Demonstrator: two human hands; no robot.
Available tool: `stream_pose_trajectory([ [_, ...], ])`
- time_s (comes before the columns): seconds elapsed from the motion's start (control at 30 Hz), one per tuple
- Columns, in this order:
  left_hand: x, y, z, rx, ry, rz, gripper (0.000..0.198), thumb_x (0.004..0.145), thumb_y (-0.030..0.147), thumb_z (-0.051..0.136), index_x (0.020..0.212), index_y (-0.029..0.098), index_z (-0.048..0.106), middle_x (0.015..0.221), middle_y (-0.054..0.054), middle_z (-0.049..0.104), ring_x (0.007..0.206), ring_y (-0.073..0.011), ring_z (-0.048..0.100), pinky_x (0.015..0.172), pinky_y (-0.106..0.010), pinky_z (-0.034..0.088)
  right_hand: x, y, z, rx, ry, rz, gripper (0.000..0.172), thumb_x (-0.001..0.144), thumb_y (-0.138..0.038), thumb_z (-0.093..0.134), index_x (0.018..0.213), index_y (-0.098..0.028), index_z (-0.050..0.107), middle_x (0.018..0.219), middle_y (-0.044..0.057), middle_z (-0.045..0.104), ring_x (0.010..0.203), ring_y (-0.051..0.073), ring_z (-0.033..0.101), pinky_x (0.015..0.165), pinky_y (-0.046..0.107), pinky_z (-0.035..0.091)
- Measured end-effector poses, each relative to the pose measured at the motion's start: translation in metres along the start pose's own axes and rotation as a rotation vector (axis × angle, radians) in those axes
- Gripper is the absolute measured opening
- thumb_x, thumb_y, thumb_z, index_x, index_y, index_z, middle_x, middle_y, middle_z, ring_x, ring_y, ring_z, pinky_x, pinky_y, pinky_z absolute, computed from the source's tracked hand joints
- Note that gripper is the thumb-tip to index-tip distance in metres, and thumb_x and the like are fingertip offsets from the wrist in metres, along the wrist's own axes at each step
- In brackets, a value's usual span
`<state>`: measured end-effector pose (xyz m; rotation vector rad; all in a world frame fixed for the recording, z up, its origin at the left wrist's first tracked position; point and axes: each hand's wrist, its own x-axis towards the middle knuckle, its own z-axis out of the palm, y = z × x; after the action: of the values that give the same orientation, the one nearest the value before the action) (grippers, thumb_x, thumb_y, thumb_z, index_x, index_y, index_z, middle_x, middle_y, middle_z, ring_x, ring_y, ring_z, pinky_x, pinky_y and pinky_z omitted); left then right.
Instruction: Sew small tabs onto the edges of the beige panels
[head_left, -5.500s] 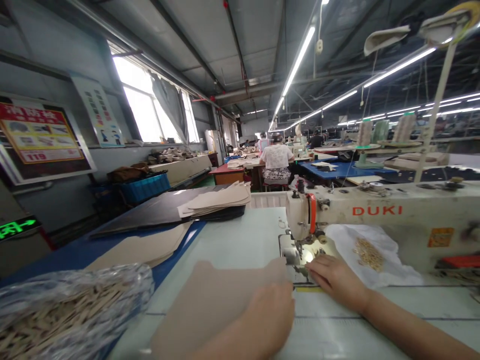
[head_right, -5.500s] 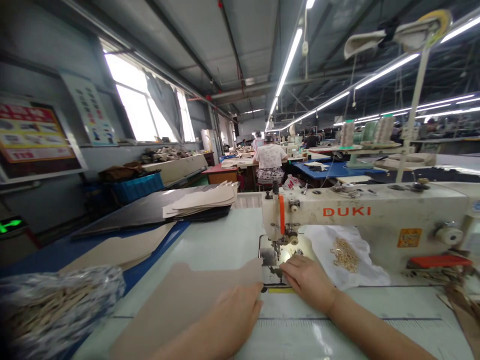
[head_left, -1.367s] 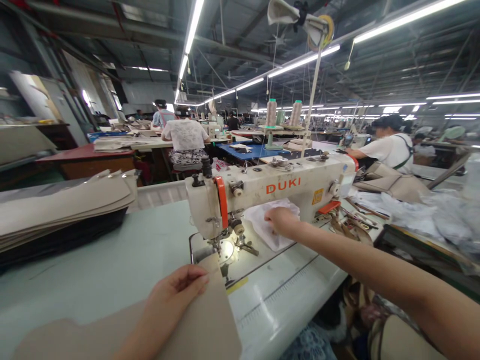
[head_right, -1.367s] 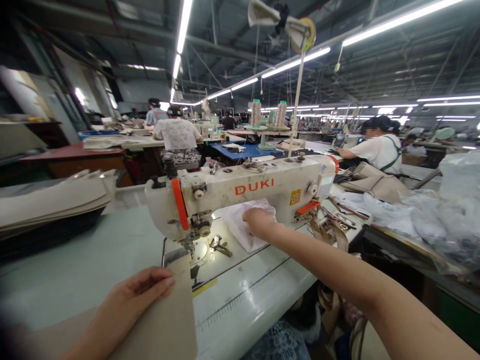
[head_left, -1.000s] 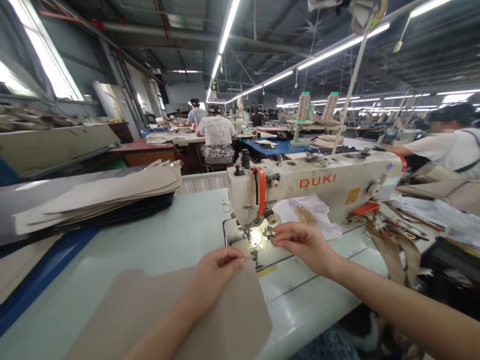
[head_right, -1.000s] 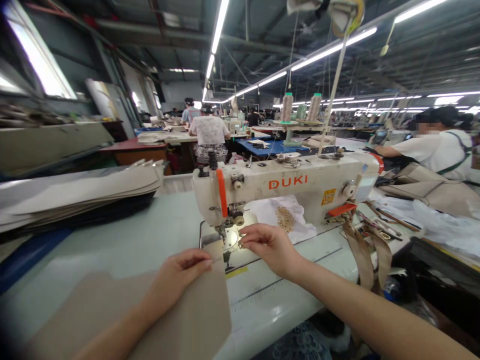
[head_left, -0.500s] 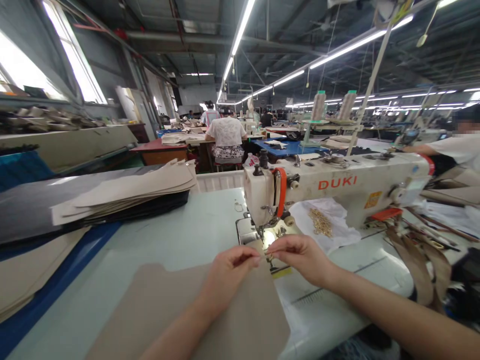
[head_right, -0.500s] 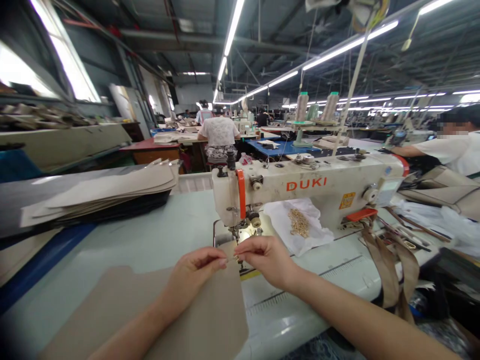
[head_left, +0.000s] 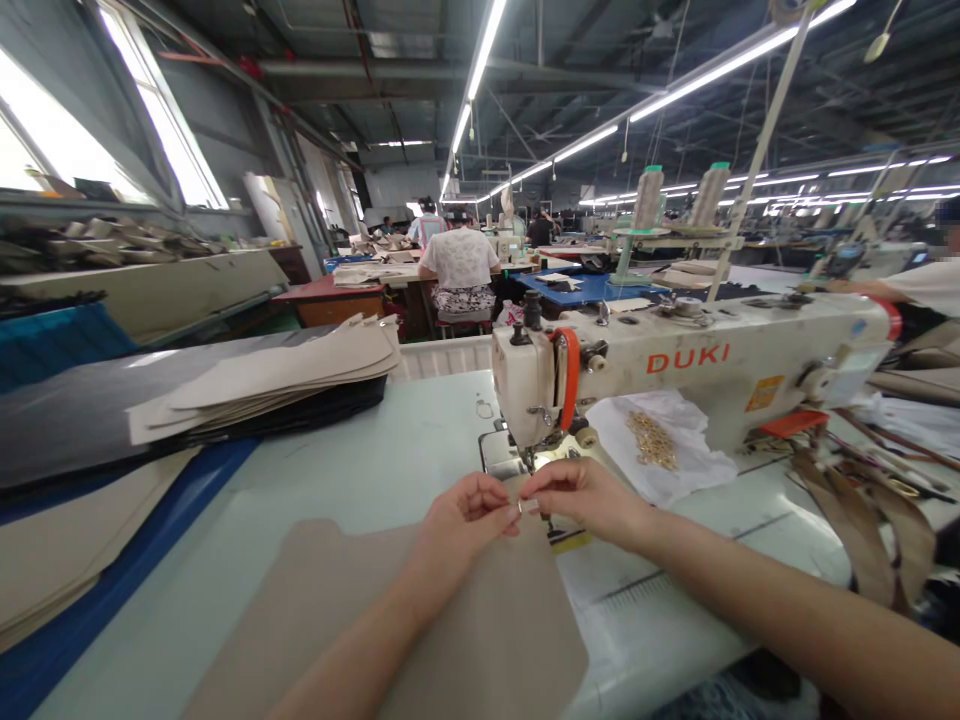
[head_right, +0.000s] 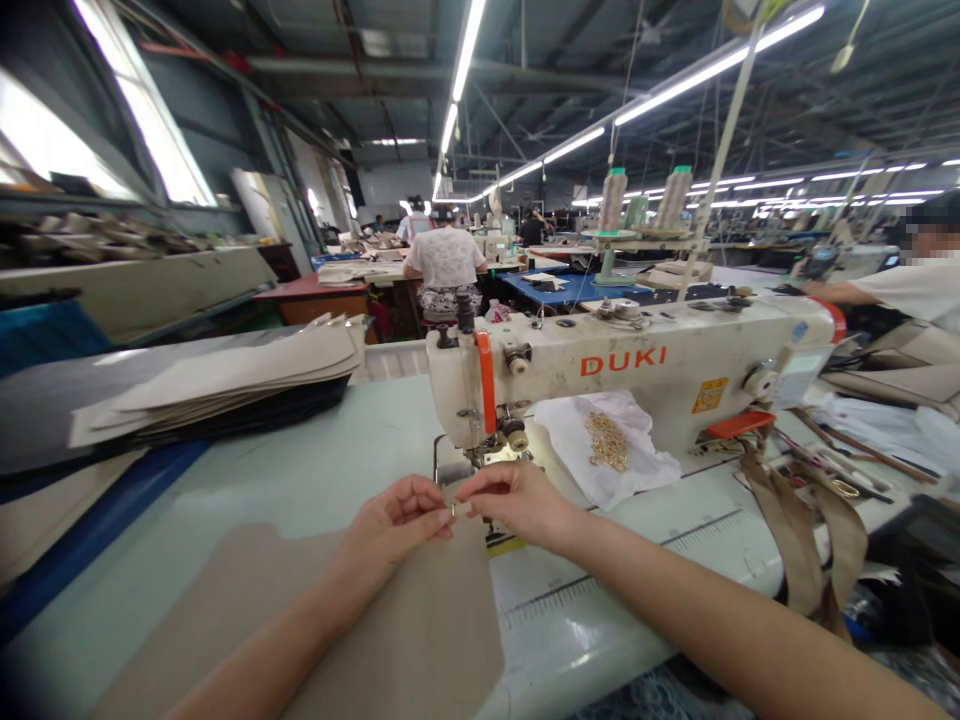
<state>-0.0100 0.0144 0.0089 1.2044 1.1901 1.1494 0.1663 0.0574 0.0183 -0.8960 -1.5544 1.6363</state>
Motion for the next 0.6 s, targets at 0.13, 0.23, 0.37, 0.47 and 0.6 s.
stream_pose_trajectory([
  [0.13,0.001,0.001,0.000,-0.009,0.042,-0.006,0.026,0.058,0.029,0.075,0.070,0.017,0.055,0.059,0.004,0.062,0.056,-0.0125,0.061,0.059,-0.025,0.047,-0.001,0.004,0.001,0.020,0.003,-0.018,0.018,0.067,-0.030,0.069,0.079,-0.017,0.071,0.066,0.000,0.067,0.068,0.014,0.063,0.071,0.029,0.049],
  [0.23,0.001,0.002,0.001,0.024,0.041,-0.016,0.024,0.059,0.027,0.073,0.070,0.017,0.054,0.058,0.004,0.062,0.057,-0.0120,0.060,0.058,-0.023,0.046,0.002,0.012,0.005,0.073,-0.003,-0.041,0.017,0.062,-0.029,0.074,0.071,-0.016,0.068,0.063,-0.001,0.066,0.062,0.012,0.061,0.066,0.026,0.048],
  [0.37,-0.001,0.005,0.002,-0.026,0.074,-0.049,0.023,0.068,0.037,0.067,0.074,0.017,0.058,0.065,0.001,0.064,0.060,-0.0131,0.061,0.063,-0.026,0.048,0.007,0.018,0.009,0.178,0.004,-0.019,0.023,0.055,-0.031,0.080,0.067,-0.016,0.066,0.059,-0.003,0.064,0.056,0.010,0.057,0.063,0.025,0.046],
  [0.47,-0.002,0.007,0.003,-0.075,0.061,-0.108,0.028,0.069,0.041,0.066,0.082,0.016,0.062,0.074,-0.002,0.067,0.063,-0.0141,0.062,0.067,-0.028,0.049,0.007,0.018,0.009,0.249,0.011,0.004,0.026,0.054,-0.033,0.081,0.068,-0.016,0.067,0.061,-0.003,0.065,0.057,0.009,0.057,0.064,0.025,0.046],
  [0.6,-0.002,0.009,0.004,-0.050,-0.002,-0.148,0.028,0.064,0.035,0.071,0.084,0.016,0.065,0.071,-0.003,0.067,0.067,-0.0151,0.061,0.068,-0.027,0.047,0.006,0.019,0.010,0.255,0.025,-0.014,0.026,0.053,-0.032,0.082,0.067,-0.016,0.066,0.061,-0.003,0.064,0.056,0.009,0.057,0.063,0.025,0.045],
])
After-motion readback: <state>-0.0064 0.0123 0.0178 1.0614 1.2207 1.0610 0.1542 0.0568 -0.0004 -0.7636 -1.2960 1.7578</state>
